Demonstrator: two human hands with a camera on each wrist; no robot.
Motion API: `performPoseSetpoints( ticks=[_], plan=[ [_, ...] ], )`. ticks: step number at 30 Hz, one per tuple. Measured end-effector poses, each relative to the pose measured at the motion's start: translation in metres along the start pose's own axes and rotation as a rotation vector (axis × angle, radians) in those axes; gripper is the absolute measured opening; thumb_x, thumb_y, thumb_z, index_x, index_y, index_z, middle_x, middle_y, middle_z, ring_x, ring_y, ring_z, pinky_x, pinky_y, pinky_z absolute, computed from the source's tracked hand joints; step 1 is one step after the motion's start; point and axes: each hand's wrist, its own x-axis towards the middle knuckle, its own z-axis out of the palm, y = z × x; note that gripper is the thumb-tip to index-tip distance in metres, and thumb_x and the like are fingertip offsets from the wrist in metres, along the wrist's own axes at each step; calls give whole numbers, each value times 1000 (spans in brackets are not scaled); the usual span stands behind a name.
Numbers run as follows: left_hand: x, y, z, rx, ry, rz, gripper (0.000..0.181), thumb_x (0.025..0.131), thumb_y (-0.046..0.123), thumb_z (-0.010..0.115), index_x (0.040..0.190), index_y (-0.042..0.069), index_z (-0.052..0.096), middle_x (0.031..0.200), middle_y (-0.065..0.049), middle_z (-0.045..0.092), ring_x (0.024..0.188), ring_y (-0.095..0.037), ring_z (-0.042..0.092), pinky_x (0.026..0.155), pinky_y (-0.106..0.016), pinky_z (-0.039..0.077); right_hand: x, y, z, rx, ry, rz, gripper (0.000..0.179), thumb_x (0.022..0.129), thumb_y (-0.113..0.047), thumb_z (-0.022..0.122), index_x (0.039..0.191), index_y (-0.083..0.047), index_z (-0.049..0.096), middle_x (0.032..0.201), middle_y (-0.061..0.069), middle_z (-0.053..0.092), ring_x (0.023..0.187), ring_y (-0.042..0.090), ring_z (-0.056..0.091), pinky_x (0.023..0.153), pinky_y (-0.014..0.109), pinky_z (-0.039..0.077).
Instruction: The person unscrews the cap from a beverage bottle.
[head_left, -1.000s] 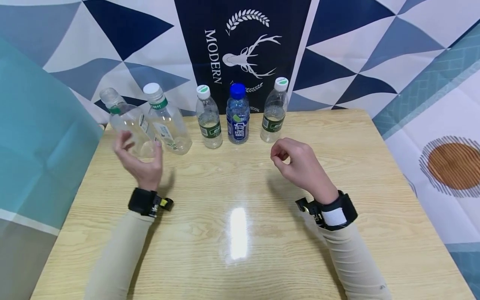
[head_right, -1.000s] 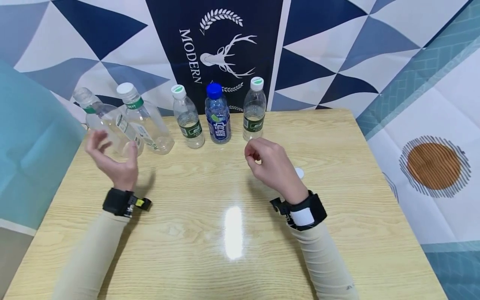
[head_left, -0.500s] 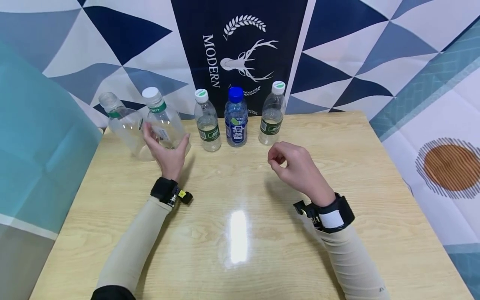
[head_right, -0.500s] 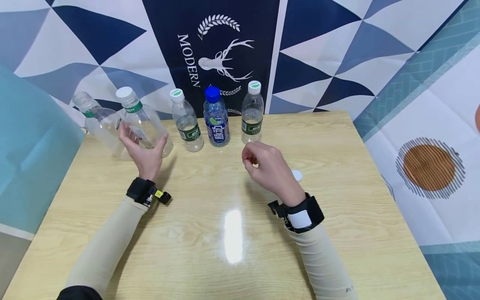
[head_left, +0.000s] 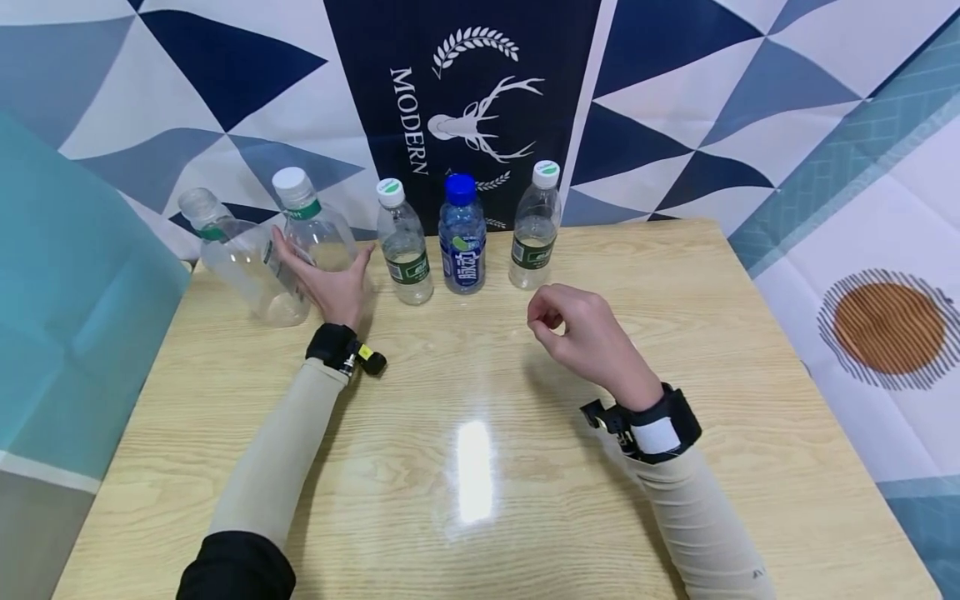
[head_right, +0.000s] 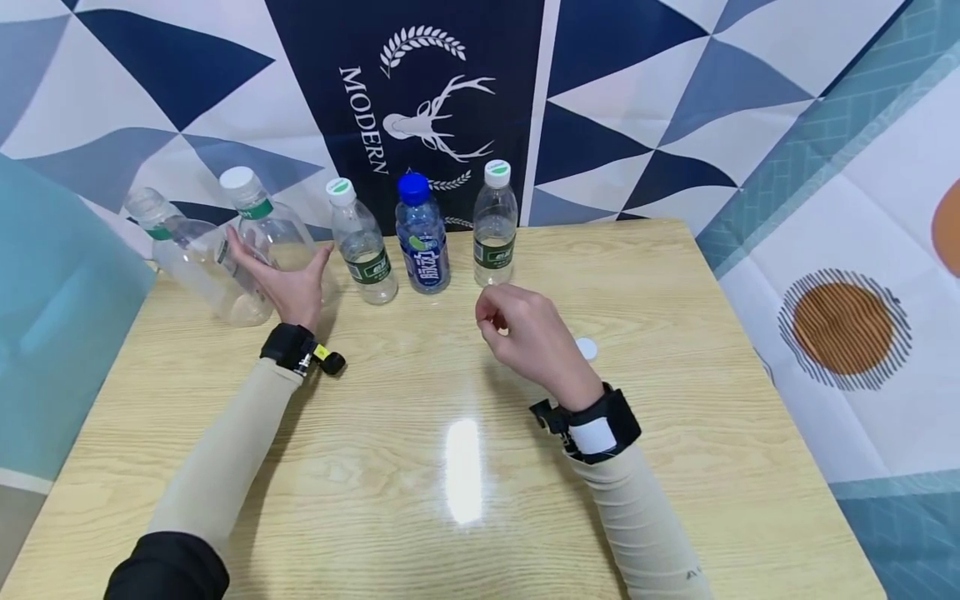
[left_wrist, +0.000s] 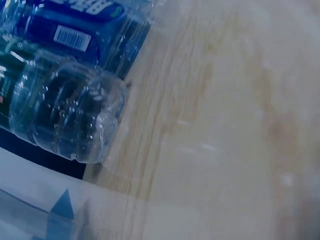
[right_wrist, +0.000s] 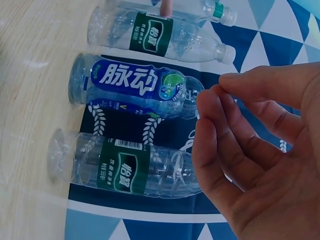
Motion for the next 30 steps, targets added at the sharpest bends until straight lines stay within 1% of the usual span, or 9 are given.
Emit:
performPoseSetpoints(
  ticks=[3,6,9,13,18,20,24,27,30],
  plan=[
    [3,-2,3,14,17,0,113,64,26,86,150,3,17,152,-4,23,134,-6,20,107,-26,12,0,-2,-1,5,-2,-1,12,79,-1,63,81,-13,60,78,-8,56,69,5,52,61,25,47],
    [6,-4,4,10,26,29,105,64,16,84,149,3,22,150,-7,27,134,-9,23,107,-27,16,1,-3,-2,9,5,-13,12,79,-1,63,80,-13,60,78,-8,56,69,5,52,61,26,48],
    [7,-3,3,-25,5,24,103,63,9,82,148,4,24,150,-6,28,133,-9,26,105,-28,21,2,-4,-3,5,15,-28,12,79,-1,62,80,-12,60,77,-8,56,69,5,52,61,25,47],
    [4,4,-5,-55,-33,-7,103,62,4,81,148,4,24,149,-4,29,130,-7,28,104,-28,24,2,-3,-1,5,15,-34,12,79,-1,62,80,-12,60,77,-8,56,68,5,52,60,27,48],
    [-8,17,-21,-94,-95,12,103,62,2,81,148,2,24,147,-3,30,124,-13,38,99,-33,33,0,-3,0,3,11,-29,12,79,-1,63,81,-12,60,77,-8,56,68,5,51,60,24,46],
    [-14,25,-29,-102,-122,37,104,60,0,81,147,1,25,147,-4,31,120,-16,43,96,-36,38,0,-4,0,4,11,-31,12,79,-1,63,81,-13,60,78,-8,56,68,4,51,60,22,45],
    [-31,42,-46,-80,-179,103,104,56,-2,82,144,-4,28,145,-9,35,119,-19,45,96,-35,38,0,-7,0,6,8,-37,11,79,-1,62,81,-13,60,78,-8,56,69,3,51,61,22,46],
    [-43,54,-53,-79,-243,194,101,53,-4,81,140,-10,30,140,-18,40,124,-22,42,101,-36,32,1,-10,0,5,11,-38,10,80,-2,63,82,-12,61,79,-8,56,69,3,51,61,24,46],
    [-56,63,-57,-86,-334,288,102,51,-2,82,139,-12,31,135,-24,44,120,-28,45,100,-42,33,2,-14,-2,8,19,-32,6,82,-5,63,85,-10,62,79,-9,57,68,3,52,60,23,46]
  ],
)
